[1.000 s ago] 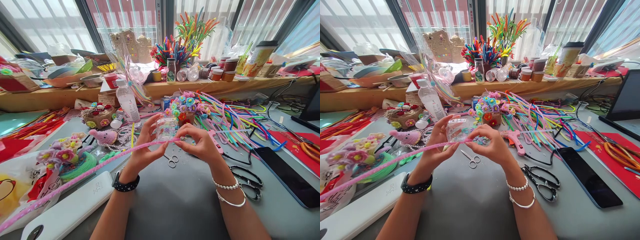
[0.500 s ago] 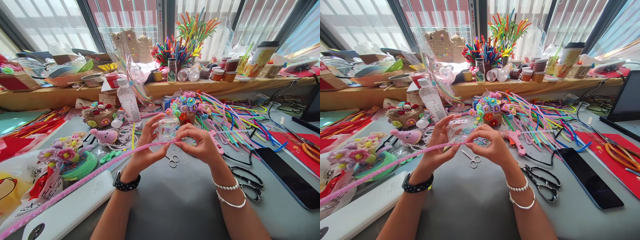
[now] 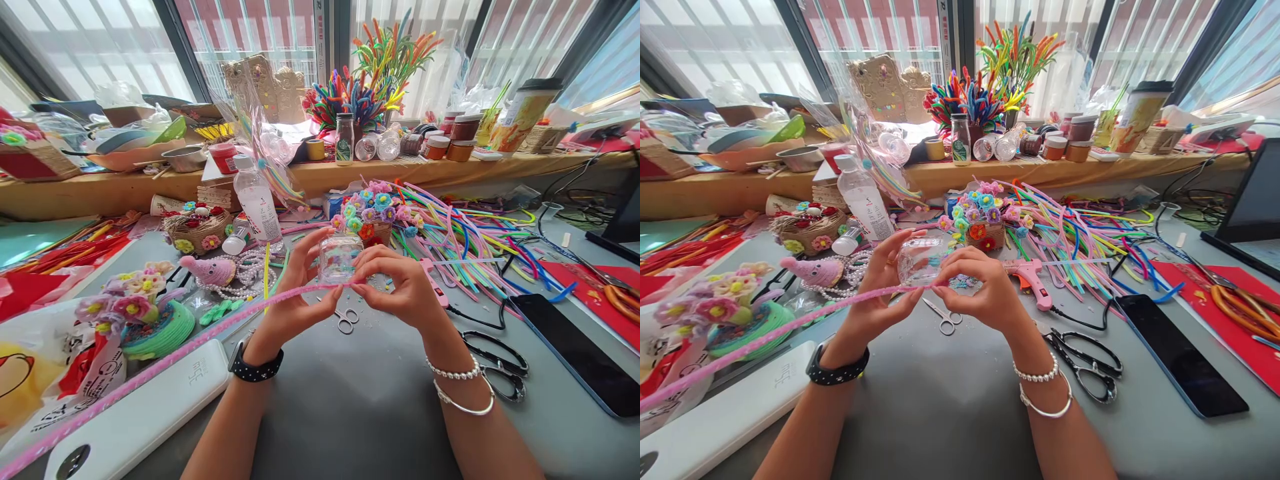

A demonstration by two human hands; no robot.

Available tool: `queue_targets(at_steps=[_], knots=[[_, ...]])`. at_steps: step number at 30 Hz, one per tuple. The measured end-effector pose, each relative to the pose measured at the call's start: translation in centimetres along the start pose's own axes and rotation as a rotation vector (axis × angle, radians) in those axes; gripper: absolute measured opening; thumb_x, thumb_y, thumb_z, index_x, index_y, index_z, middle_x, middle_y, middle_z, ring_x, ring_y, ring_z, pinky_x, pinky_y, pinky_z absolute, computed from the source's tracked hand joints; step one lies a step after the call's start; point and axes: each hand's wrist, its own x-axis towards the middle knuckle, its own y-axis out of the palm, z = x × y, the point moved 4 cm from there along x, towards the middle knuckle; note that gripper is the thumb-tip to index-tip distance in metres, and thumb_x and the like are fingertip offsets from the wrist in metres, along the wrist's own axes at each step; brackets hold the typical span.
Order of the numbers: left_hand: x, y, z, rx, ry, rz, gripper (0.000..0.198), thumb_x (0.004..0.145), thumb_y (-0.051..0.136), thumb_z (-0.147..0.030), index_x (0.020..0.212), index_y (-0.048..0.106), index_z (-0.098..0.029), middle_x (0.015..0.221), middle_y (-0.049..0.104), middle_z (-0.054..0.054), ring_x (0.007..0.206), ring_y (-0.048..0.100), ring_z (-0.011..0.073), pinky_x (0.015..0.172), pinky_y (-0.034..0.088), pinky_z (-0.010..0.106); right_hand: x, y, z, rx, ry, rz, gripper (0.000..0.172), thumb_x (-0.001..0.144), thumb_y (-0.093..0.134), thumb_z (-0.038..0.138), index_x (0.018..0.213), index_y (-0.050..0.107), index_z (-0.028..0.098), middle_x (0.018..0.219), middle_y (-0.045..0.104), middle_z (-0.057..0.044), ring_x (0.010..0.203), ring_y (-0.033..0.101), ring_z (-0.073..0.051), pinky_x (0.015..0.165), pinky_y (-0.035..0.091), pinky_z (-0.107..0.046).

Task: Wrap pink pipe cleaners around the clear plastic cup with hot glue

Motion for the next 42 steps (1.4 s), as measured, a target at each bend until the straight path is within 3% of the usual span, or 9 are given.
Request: queue_targets(at_steps=[7,14,20,27,35,42], knots=[[0.2,0.0,0.2,-0.005,-0.024,0.020,0.060,0.076,0.062,-0.021,0.130,0.036,-0.030,0.140,0.036,0.006,0.126,0.040,0.0250,0.103,0.038,0.039,0.0,0.1,-0.1,0.011,0.044,-0.009,0.005,0.070,0.066,0.018,0.067,0.063,0.021,0.076,0.064,-0.003,0.081,0.059,-0.018,0.077,0.047,-0.035],[0.5,-0.8,2.0,-0.024,-0.312,0.015,0.061,0.074,0.065,-0.035,0.130,0.040,-0.028,0.135,0.046,0.006,0.124,0.043,0.0271,0.104,0.034,0.041,-0.1,0.3,-1.4,0.100,0.235,0.054,0.010,0.076,0.063,0.028,0.076,0.064,0.019,0.080,0.064,-0.003,0.079,0.058,-0.016,0.075,0.045,-0.032],[0.4,-1.0,2.3,-0.131,-0.368,-0.034,0.063,0.074,0.066,-0.036,0.130,0.041,-0.025,0.138,0.043,0.008,0.124,0.043,0.0281,0.103,0.033,0.042,-0.2,0.3,-1.9,0.120,0.386,0.047,0.019,0.079,0.060,0.036,0.078,0.066,0.018,0.077,0.062,-0.002,0.072,0.055,-0.013,0.063,0.041,-0.026],[0.3,-1.0,2.3,-0.255,-0.485,-0.027,0.061,0.075,0.064,-0.039,0.131,0.041,-0.028,0.136,0.047,0.009,0.118,0.050,0.0285,0.097,0.040,0.040,-0.2,0.2,-2.1,0.204,0.400,-0.021,0.018,0.078,0.061,0.036,0.072,0.063,0.019,0.070,0.060,0.001,0.061,0.049,-0.010,0.055,0.036,-0.024],[0.5,-1.3,3.0,-0.267,-0.501,-0.053,0.062,0.071,0.062,-0.054,0.125,0.052,-0.024,0.123,0.059,0.009,0.114,0.053,0.0290,0.088,0.047,0.037,-0.3,-0.2,-2.8,0.272,0.440,-0.129,0.022,0.076,0.061,0.041,0.070,0.062,0.019,0.063,0.053,0.002,0.059,0.043,-0.010,0.051,0.032,-0.024],[0.5,-1.1,2.8,-0.264,-0.463,-0.113,0.058,0.072,0.062,-0.052,0.121,0.054,-0.022,0.119,0.060,0.010,0.115,0.052,0.0299,0.087,0.049,0.039,-0.4,-0.2,-3.0,0.317,0.420,-0.165,0.021,0.076,0.062,0.039,0.070,0.062,0.020,0.064,0.054,0.002,0.059,0.043,-0.010,0.052,0.033,-0.023]])
